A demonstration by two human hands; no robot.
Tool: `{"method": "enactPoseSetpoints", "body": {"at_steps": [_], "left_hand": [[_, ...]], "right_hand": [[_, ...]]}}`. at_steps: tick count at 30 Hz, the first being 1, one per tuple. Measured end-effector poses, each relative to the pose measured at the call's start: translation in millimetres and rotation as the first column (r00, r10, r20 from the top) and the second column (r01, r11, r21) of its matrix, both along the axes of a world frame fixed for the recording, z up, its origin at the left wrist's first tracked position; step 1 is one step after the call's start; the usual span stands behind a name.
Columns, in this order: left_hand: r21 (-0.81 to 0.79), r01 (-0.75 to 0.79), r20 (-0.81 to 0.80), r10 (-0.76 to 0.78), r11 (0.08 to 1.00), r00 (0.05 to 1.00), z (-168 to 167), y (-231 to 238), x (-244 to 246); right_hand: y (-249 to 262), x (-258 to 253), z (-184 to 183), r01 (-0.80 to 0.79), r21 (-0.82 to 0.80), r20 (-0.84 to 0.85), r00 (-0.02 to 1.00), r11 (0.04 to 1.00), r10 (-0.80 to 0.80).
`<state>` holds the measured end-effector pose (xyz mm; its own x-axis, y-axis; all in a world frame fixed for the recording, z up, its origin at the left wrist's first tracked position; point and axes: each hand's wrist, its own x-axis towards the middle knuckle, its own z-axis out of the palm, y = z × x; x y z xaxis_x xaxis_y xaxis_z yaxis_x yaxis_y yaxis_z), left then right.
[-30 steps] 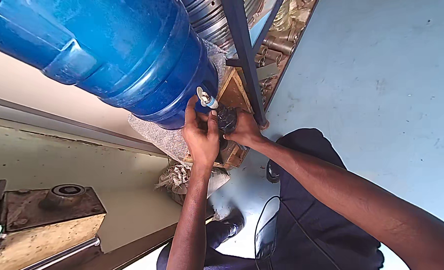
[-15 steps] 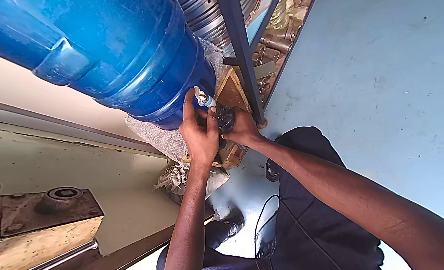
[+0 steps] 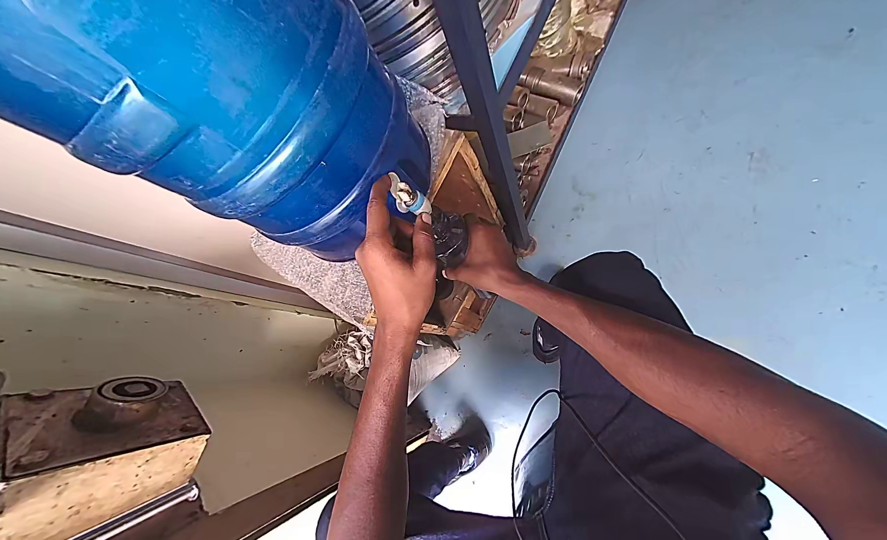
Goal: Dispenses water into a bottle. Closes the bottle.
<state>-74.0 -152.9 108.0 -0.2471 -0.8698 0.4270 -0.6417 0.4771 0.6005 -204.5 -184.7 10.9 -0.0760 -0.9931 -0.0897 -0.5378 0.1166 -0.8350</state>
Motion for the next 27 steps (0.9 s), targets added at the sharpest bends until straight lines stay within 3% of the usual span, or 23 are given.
{"method": "enactPoseSetpoints", "body": {"at_steps": [13, 23, 25, 27], "left_hand": [[0.083, -0.009, -0.016, 0.01, 0.997, 1.0, 1, 5, 7], [0.155, 0.023, -0.158, 0.001, 0.988, 0.987, -4, 7, -1], [0.176, 0.073, -0.108, -0.054, 0.982, 0.993, -6, 9, 0], [0.225, 0.141, 0.049, -0.155, 0.964, 0.987, -14, 17, -2]], "right_hand": [[1, -2, 3, 0.007, 0.003, 0.001, 1.0, 1.0, -0.007], [0, -3, 4, 0.014, 0.011, 0.022, 1.0, 1.0, -0.014], [0, -3, 2, 0.016, -0.005, 0.024, 1.0, 1.0, -0.016], [3, -4, -2, 0.018, -0.06, 0.056, 0.998, 0.998, -0.015]]}}
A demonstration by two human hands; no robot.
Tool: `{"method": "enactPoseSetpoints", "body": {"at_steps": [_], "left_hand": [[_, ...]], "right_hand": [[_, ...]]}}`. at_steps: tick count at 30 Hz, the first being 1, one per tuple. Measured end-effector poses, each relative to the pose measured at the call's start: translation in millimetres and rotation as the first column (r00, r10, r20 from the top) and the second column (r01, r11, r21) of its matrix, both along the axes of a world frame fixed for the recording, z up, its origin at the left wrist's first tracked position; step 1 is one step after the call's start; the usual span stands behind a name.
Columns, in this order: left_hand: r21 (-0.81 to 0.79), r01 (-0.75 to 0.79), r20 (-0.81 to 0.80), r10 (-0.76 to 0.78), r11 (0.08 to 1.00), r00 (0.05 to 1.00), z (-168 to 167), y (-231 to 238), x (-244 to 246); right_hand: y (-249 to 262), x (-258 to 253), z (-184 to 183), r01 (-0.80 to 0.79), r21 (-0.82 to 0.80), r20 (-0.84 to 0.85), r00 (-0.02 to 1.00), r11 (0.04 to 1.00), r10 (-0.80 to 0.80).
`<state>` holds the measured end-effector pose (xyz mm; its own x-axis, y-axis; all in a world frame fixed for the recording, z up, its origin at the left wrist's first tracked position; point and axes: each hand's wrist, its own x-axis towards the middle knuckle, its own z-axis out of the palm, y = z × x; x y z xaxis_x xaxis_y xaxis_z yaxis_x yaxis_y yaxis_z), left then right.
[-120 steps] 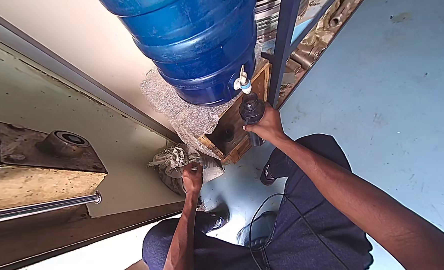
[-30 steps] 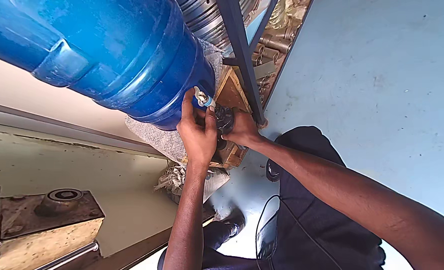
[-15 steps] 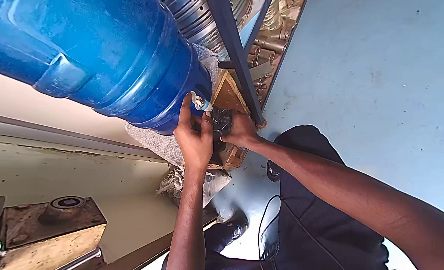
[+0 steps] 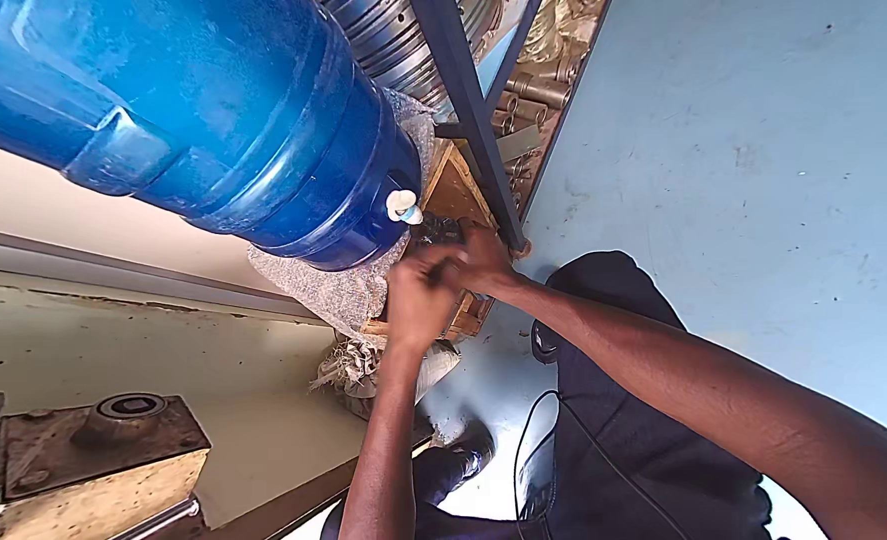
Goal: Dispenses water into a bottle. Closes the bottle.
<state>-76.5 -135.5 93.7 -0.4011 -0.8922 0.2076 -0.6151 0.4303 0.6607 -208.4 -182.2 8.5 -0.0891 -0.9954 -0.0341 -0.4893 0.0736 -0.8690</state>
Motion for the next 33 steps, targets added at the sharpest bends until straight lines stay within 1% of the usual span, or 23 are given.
{"method": "enactPoseSetpoints", "body": {"at_steps": [1, 2, 3, 4, 5, 6, 7, 9, 10, 13, 15, 17, 19, 23, 25, 27, 29, 31, 33], "left_hand": [[-0.038, 0.022, 0.074, -0.019, 0.999, 0.997, -9, 8, -4], [-0.104, 0.028, 0.102, -0.018, 0.994, 0.995, -19, 16, -8], [-0.154, 0.013, 0.061, -0.004, 0.988, 0.998, -29, 25, -10], [-0.16, -0.011, -0.023, 0.007, 0.987, 1.0, -39, 34, -11], [-0.129, -0.042, -0.107, 0.028, 0.991, 0.994, -49, 42, -10], [-0.082, -0.083, -0.152, 0.07, 0.993, 0.986, -60, 47, -8], [-0.035, -0.139, -0.141, 0.133, 0.99, 0.981, -71, 50, -5], [0.042, -0.257, -0.009, 0.258, 0.965, 0.966, -92, 48, 2], [0.061, -0.295, 0.074, 0.291, 0.953, 0.954, -102, 45, 5], [0.116, -0.374, 0.315, 0.323, 0.92, 0.892, -127, 28, 9], [0.111, -0.404, 0.493, 0.303, 0.908, 0.816, -137, 9, 7], [0.091, -0.408, 0.652, 0.255, 0.908, 0.714, -146, -11, 6], [0.086, -0.387, 0.728, 0.207, 0.918, 0.653, -155, -29, 10], [0.151, -0.382, 0.822, 0.099, 0.912, 0.561, -166, -57, 17], [0.2, -0.402, 0.838, 0.057, 0.894, 0.543, -174, -64, 19], [0.203, -0.415, 0.842, 0.058, 0.887, 0.536, -187, -69, 19], [0.212, -0.395, 0.869, 0.012, 0.894, 0.495, -197, -75, 18], [0.245, -0.377, 0.89, -0.053, 0.893, 0.454, -203, -80, 20], [0.271, -0.366, 0.89, -0.088, 0.89, 0.447, -204, -82, 25]], "right_hand": [[1, 0, -1, 0.0, -0.031, 0.008, 1.0, 1.0, 0.0], [-1, 0, -1, 0.002, -0.049, 0.022, 1.0, 0.999, -0.001], [-3, -1, -1, -0.002, -0.038, 0.031, 1.0, 0.999, 0.004], [-5, -2, -2, 0.004, -0.036, 0.022, 1.0, 0.999, -0.003], [-4, -2, -2, 0.008, -0.023, 0.003, 1.0, 1.0, -0.008], [-3, -4, 0, 0.0, 0.012, -0.014, 1.0, 1.0, 0.0], [-3, -4, 2, -0.004, 0.034, -0.026, 1.0, 0.999, 0.004], [-4, -2, -1, 0.004, 0.021, -0.014, 1.0, 1.0, -0.004], [-5, -2, -4, 0.008, 0.013, -0.004, 1.0, 1.0, -0.008], [-5, -2, -6, 0.015, 0.009, 0.003, 1.0, 1.0, -0.015], [-4, -3, -7, 0.021, 0.015, 0.002, 1.0, 1.0, -0.021], [-4, -4, -9, 0.022, 0.021, -0.013, 1.0, 1.0, -0.022], [-2, -5, -11, 0.033, 0.016, -0.023, 0.999, 0.999, -0.032], [-1, -10, -8, 0.046, 0.019, -0.018, 0.999, 0.999, -0.046], [-2, -11, -8, 0.051, 0.013, 0.0, 0.999, 0.999, -0.051], [-3, -12, -6, 0.062, 0.023, 0.015, 0.998, 0.998, -0.062], [-5, -14, -3, 0.054, 0.049, 0.013, 0.998, 0.997, -0.055], [-6, -14, -3, 0.048, 0.053, 0.02, 0.999, 0.997, -0.049], [-5, -13, -5, 0.049, 0.051, 0.028, 0.998, 0.997, -0.051]]}}
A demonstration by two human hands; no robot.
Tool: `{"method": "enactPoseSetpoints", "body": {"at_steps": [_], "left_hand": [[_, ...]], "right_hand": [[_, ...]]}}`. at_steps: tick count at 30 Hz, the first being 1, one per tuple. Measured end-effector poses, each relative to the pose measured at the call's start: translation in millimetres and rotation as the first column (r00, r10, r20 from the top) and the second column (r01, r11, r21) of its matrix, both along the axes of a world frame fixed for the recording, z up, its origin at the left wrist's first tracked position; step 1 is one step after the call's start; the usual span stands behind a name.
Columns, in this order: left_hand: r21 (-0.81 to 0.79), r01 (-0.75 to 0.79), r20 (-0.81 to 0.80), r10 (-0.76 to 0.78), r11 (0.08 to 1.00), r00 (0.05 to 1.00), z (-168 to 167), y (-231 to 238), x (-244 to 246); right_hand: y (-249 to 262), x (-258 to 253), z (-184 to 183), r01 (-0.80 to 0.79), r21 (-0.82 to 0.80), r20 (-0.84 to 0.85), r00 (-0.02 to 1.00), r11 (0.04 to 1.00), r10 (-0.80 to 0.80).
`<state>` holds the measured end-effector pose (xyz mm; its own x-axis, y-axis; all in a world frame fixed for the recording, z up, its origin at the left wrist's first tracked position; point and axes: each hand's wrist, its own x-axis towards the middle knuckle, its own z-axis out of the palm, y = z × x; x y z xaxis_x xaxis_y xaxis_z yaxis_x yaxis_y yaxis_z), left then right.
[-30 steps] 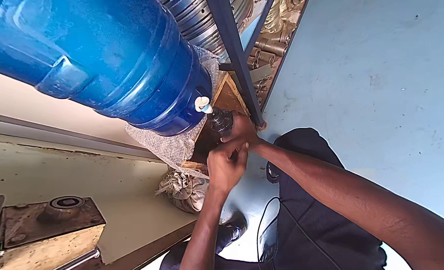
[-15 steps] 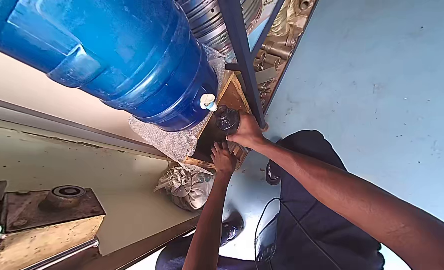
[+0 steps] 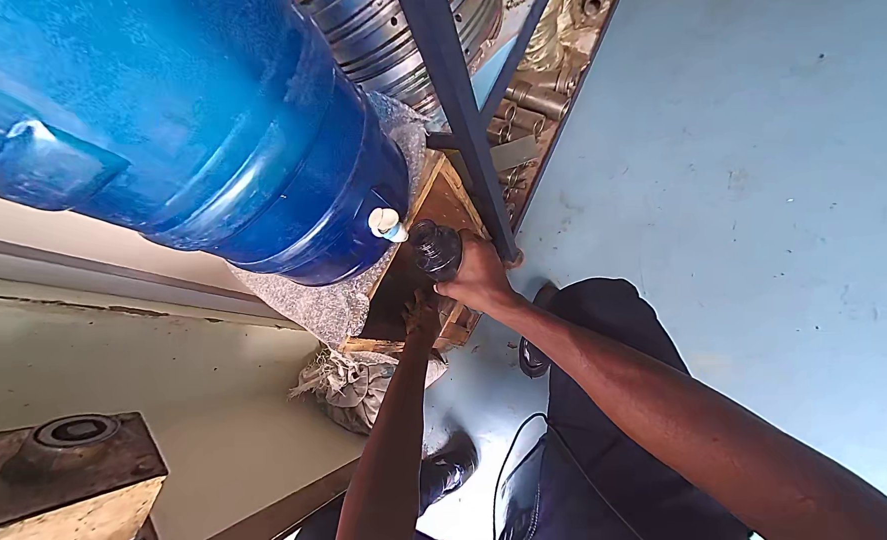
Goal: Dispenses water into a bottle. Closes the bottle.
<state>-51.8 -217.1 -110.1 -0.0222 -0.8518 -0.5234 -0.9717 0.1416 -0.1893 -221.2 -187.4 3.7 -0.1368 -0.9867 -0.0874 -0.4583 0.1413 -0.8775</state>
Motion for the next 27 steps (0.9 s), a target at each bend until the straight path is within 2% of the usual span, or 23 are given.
{"method": "enactPoseSetpoints", "body": {"at_steps": [4, 7, 11, 15, 19, 20, 21, 22, 24, 26, 27], "left_hand": [[-0.014, -0.002, 0.003, 0.002, 1.0, 1.0, 16, -5, -5], [-0.109, 0.059, -0.029, -0.062, 0.992, 0.998, 12, -13, -4], [-0.065, 0.149, 0.011, -0.148, 0.987, 0.989, 7, -19, 3], [-0.184, 0.026, -0.121, -0.049, 0.983, 0.991, 1, -22, 7], [-0.231, -0.026, -0.08, 0.007, 0.973, 0.997, 0, -17, -1], [-0.258, -0.069, -0.162, 0.027, 0.964, 0.986, 5, -12, -1], [-0.302, -0.123, -0.319, 0.022, 0.945, 0.947, 8, -4, 0], [-0.34, -0.19, -0.509, -0.011, 0.921, 0.861, 5, 5, 4], [-0.374, -0.35, -0.765, -0.073, 0.859, 0.64, 3, 27, 3], [-0.327, -0.462, -0.872, -0.076, 0.824, 0.483, 12, 56, 1], [-0.298, -0.495, -0.894, -0.056, 0.816, 0.445, 18, 72, 1]], "right_hand": [[5, 1, 9, 0.013, 0.004, 0.001, 1.0, 1.0, -0.013], [-1, 3, 6, -0.011, 0.035, 0.015, 1.0, 0.999, 0.01], [-1, 1, 8, -0.046, 0.085, 0.042, 0.998, 0.995, 0.042], [-2, 1, 5, -0.064, 0.104, 0.022, 0.998, 0.993, 0.062], [-4, -1, 3, -0.08, 0.129, 0.014, 0.997, 0.988, 0.079], [-5, 0, 2, -0.072, 0.117, 0.016, 0.997, 0.99, 0.071], [-6, 0, 2, -0.067, 0.109, 0.016, 0.998, 0.992, 0.065], [-5, 0, 2, -0.058, 0.095, 0.014, 0.998, 0.994, 0.057], [-4, 1, 2, -0.038, 0.069, 0.016, 0.999, 0.997, 0.037], [-2, -1, 1, -0.023, 0.055, 0.015, 1.0, 0.998, 0.022], [0, -2, 1, -0.018, 0.051, 0.01, 1.0, 0.999, 0.017]]}}
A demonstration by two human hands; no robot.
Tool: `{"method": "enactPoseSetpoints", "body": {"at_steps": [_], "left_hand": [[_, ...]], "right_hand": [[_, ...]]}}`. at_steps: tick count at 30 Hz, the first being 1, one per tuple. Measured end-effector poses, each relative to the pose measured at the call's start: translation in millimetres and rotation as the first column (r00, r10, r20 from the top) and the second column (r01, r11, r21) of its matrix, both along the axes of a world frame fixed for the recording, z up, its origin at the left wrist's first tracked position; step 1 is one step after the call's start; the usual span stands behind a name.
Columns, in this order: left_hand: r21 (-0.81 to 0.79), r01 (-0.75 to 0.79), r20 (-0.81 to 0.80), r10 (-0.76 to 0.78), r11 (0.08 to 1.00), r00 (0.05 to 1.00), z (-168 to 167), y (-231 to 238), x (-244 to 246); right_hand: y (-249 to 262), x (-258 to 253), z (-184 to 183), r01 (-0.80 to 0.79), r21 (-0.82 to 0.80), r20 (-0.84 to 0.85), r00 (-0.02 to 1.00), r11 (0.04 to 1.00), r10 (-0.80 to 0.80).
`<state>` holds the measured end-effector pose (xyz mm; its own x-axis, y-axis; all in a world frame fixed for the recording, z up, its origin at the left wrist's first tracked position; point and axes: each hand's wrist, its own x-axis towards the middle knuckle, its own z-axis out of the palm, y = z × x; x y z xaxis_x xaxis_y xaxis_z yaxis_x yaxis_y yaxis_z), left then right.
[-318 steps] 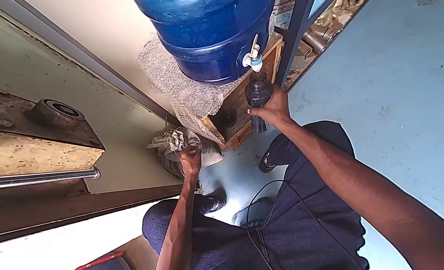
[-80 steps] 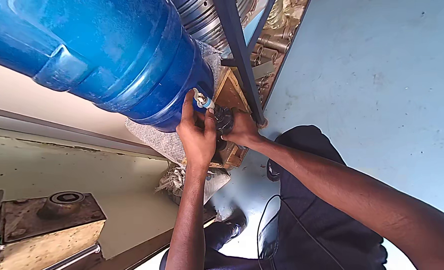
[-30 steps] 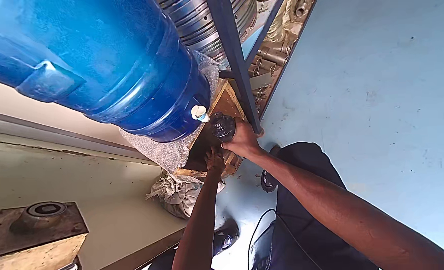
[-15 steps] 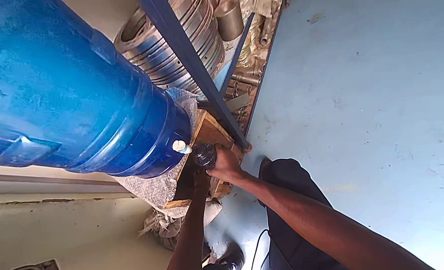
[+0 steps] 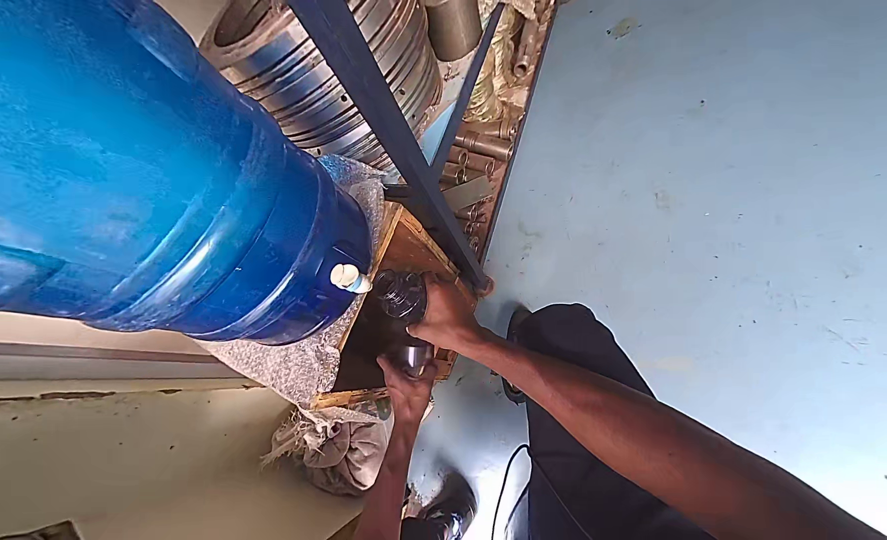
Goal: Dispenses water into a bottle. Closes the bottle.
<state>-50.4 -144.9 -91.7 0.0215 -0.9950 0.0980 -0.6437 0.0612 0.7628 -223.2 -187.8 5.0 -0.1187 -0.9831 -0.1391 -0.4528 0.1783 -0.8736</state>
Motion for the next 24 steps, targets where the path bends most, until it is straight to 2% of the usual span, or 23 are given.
{"method": "enactPoseSetpoints", "body": {"at_steps": [4, 7, 9, 11, 12, 14, 16, 20, 24], "left_hand": [[-0.06, 0.008, -0.164, -0.017, 0.998, 0.986, 21, 59, 16], [0.006, 0.047, -0.453, -0.04, 0.999, 0.891, 47, 92, 27], [0.103, 0.088, -0.691, 0.008, 0.991, 0.723, 60, 109, 41], [0.186, 0.046, -0.88, 0.146, 0.981, 0.453, 63, 120, 57], [0.185, 0.039, -0.927, 0.161, 0.982, 0.339, 62, 125, 67], [0.145, 0.003, -0.967, 0.141, 0.989, 0.213, 61, 129, 86], [0.096, -0.072, -0.968, 0.11, 0.993, 0.225, 66, 128, 95], [-0.049, -0.216, -0.893, 0.054, 0.975, 0.446, 83, 127, 100], [-0.187, -0.278, -0.83, 0.0, 0.942, 0.557, 86, 123, 105]], "right_hand": [[5, 0, 0, 0.002, 0.004, -0.016, 1.0, 1.0, -0.002], [9, -1, 1, -0.027, 0.018, -0.029, 0.999, 0.999, 0.028], [16, -1, -3, -0.059, -0.002, -0.066, 0.996, 0.998, 0.058], [26, -1, -6, -0.111, -0.054, -0.11, 0.988, 0.992, 0.104], [31, 0, -7, -0.142, -0.09, -0.123, 0.984, 0.986, 0.131], [42, 0, -13, -0.197, -0.177, -0.134, 0.976, 0.964, 0.174], [53, 3, -16, -0.254, -0.221, -0.129, 0.965, 0.942, 0.23], [75, 17, -24, -0.412, -0.224, -0.175, 0.908, 0.883, 0.38], [91, 41, -30, -0.528, -0.234, -0.212, 0.847, 0.816, 0.487]]}}
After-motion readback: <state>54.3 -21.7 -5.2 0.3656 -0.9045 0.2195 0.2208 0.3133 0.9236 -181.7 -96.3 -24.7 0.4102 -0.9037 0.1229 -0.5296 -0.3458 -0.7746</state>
